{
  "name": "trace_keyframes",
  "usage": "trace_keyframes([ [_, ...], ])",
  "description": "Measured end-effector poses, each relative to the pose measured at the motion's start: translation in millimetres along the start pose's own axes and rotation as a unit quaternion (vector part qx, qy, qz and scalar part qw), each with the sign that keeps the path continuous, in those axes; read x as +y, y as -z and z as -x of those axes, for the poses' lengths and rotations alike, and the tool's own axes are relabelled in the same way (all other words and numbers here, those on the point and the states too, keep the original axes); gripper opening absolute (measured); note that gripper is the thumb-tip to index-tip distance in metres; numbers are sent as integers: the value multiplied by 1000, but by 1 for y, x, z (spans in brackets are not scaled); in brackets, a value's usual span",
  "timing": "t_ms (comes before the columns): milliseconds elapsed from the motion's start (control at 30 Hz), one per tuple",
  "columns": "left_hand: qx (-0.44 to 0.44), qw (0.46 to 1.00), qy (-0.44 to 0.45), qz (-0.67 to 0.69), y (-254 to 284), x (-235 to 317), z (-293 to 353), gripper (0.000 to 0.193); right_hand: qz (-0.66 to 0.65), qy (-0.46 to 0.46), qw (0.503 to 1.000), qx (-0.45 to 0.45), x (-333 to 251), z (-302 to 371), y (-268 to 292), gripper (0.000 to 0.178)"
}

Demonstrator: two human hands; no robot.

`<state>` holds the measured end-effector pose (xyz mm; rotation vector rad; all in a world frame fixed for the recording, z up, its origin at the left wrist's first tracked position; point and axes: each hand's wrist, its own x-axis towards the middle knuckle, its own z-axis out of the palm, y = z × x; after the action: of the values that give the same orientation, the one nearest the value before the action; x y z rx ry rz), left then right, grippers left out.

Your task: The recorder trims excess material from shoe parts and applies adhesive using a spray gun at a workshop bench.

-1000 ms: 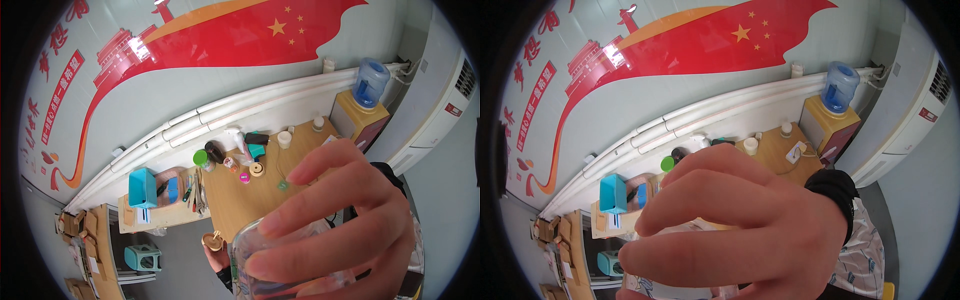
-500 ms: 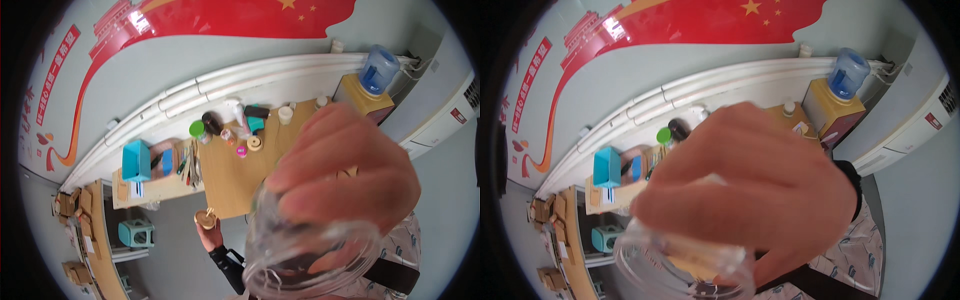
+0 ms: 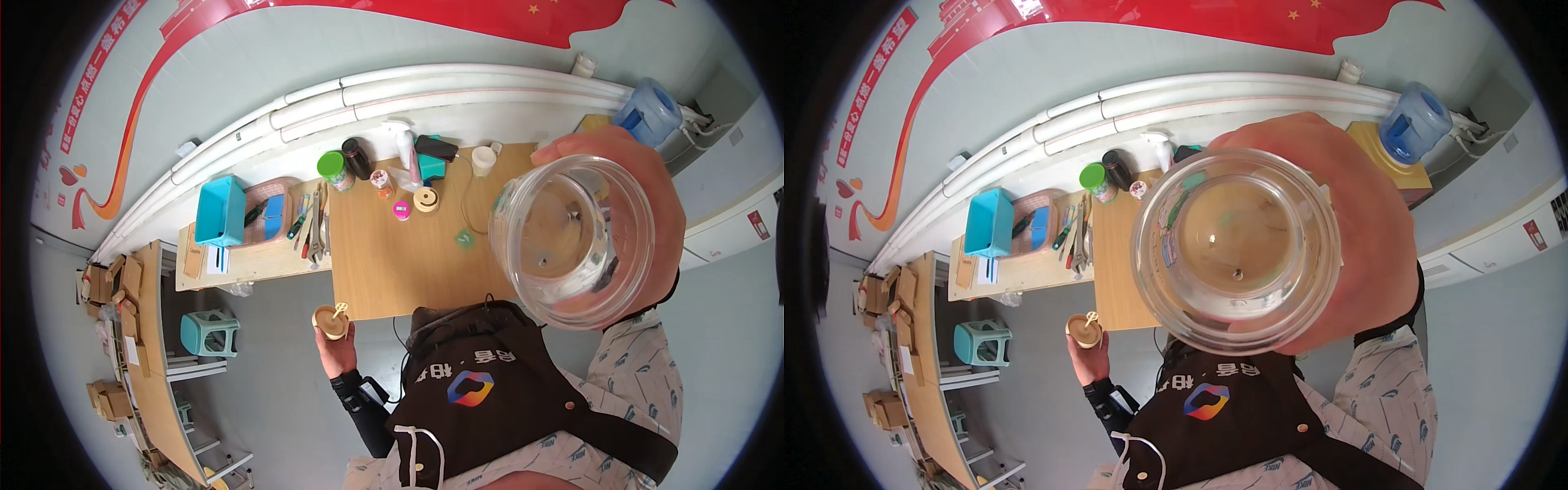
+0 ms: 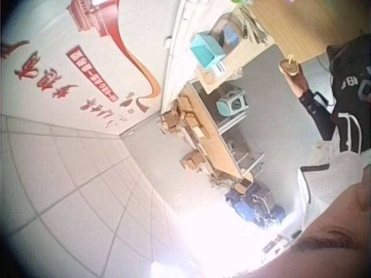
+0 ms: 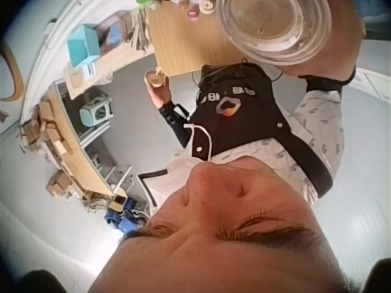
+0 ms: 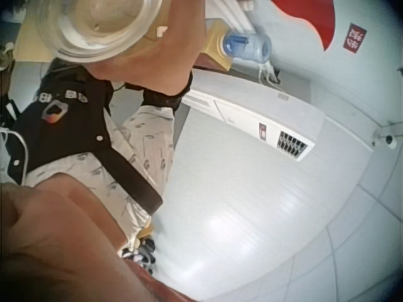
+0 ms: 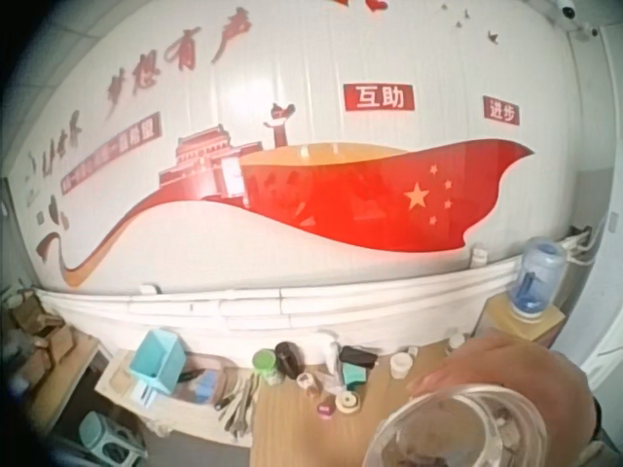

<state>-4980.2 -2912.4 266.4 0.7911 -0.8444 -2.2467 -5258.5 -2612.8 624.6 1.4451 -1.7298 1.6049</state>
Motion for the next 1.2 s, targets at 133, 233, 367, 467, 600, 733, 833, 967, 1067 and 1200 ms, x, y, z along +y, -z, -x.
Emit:
trace_keyframes([
  [133,23,1000,-4,2,11,2,9,53,-44,-64,991,-113,13,-5,12,89],
  [233,3,1000,8,3,3,0,0,54,-112,-102,980,-131,12,-5,21,91],
  [367,22,1000,0,2,3,2,5,53,-15,-52,991,-121,9,-5,2,89],
  [467,17,1000,6,11,1,1,2,54,-33,-58,992,-107,10,-4,5,86],
  [600,13,1000,8,14,-2,0,0,56,-24,-37,990,-131,8,-4,7,89],
  [733,20,1000,-2,3,4,-1,4,54,-28,14,986,-162,12,-9,-1,91],
  [833,15,1000,-5,8,3,-2,4,54,-30,26,986,-165,11,-12,-5,90],
  [967,6,1000,-1,18,0,-2,4,56,-16,29,987,-156,6,-13,-8,85],
  [1067,-2,1000,-1,25,0,-2,5,57,6,40,987,-154,5,-13,-11,82],
  [1200,-19,1000,-9,21,-5,-2,5,57,10,36,987,-158,5,-13,-12,81],
])
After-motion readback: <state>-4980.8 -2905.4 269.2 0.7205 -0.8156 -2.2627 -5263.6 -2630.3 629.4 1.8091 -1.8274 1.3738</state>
